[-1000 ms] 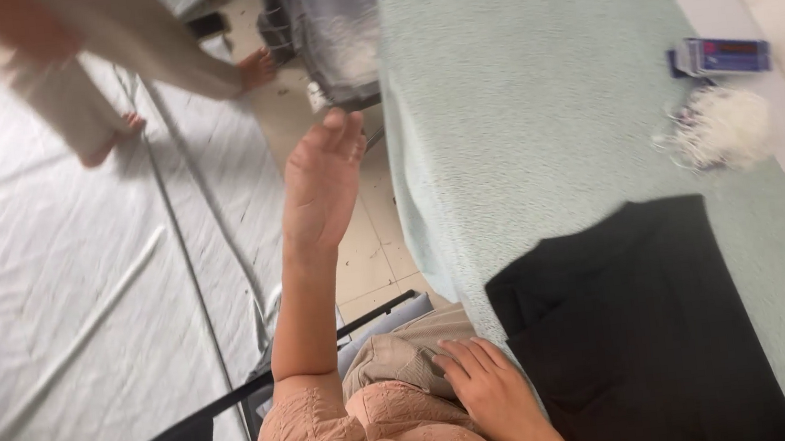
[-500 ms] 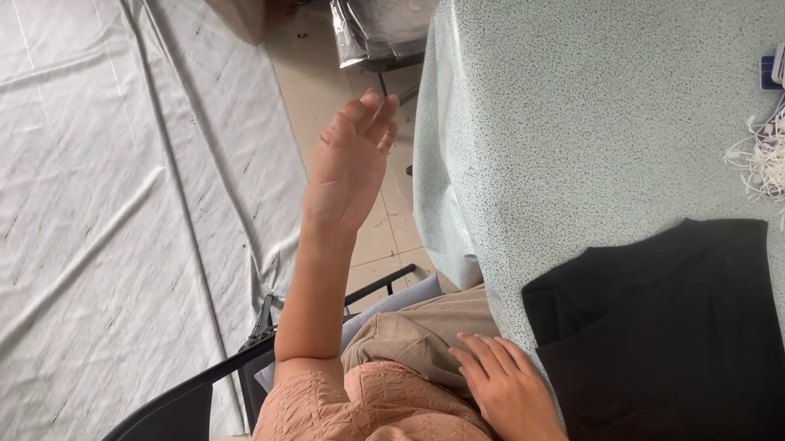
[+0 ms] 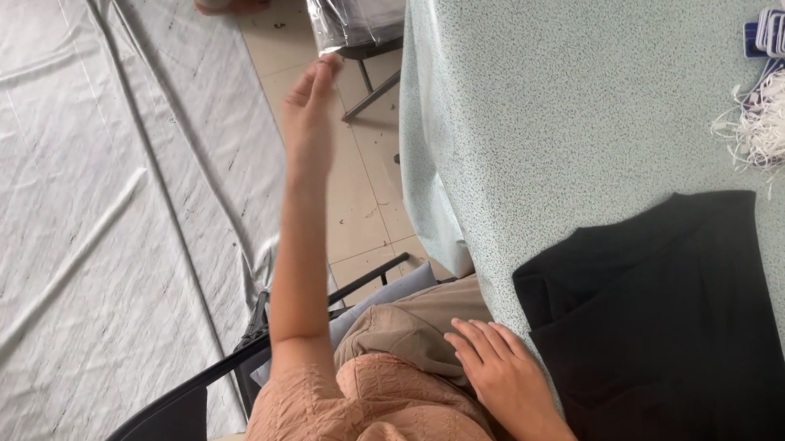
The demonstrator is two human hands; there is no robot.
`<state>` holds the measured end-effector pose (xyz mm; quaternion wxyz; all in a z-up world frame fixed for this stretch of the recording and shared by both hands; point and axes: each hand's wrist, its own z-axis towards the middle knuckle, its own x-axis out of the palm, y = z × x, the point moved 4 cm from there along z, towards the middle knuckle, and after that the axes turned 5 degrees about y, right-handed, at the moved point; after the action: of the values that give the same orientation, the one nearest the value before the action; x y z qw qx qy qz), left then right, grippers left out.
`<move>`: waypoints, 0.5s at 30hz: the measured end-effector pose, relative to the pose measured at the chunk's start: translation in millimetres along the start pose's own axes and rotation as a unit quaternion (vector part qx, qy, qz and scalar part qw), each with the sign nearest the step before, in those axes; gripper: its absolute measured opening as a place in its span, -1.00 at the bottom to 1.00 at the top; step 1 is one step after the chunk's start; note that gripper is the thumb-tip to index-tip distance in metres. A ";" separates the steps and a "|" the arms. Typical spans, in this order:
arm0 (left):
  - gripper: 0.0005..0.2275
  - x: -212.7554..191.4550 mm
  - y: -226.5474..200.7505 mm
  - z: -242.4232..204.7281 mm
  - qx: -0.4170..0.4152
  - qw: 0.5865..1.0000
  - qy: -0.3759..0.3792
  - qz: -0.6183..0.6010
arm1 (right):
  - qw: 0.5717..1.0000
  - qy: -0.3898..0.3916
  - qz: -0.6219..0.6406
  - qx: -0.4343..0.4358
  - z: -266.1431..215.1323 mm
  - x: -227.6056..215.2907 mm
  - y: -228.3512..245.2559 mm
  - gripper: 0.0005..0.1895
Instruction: Folding a black t-shirt and organizing clothing tags on a table.
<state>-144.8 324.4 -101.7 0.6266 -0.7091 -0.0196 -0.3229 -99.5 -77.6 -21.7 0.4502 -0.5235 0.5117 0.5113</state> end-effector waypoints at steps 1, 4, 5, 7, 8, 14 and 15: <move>-0.79 -18.1 -0.5 5.8 -0.003 1.000 0.002 0.000 | 1.000 0.001 0.001 0.003 1.0 0.2 -1.6 -0.71; -0.88 -71.1 -7.1 18.5 0.044 0.943 -0.036 0.328 | 1.000 -0.005 0.005 0.004 -0.6 -0.2 -2.5 -0.71; -0.89 -84.2 -17.1 18.9 0.129 0.835 -0.038 0.534 | 1.000 -0.002 -0.003 -0.003 -1.3 -0.4 -2.3 -0.67; -0.87 -110.9 -31.5 18.6 0.206 0.672 -0.031 0.711 | 1.000 0.003 -0.003 -0.009 -3.6 0.8 -2.4 -0.63; -0.88 -121.1 -39.1 20.3 0.234 0.596 0.005 0.768 | 1.000 0.001 -0.002 -0.011 -3.5 1.6 -3.0 -0.63; -0.79 -145.1 -76.0 18.1 0.312 0.436 0.067 0.841 | 1.000 -0.010 0.002 -0.013 -3.4 2.9 -3.4 -0.66; -0.80 -147.1 -75.7 18.1 0.302 0.425 0.072 0.850 | 1.000 -0.006 0.000 -0.013 -4.6 4.3 -3.6 -0.66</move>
<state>-286.0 412.3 -106.5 0.7568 -0.1057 0.5416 0.3503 -95.7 -82.3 -25.8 0.4461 -0.5264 0.5025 0.5210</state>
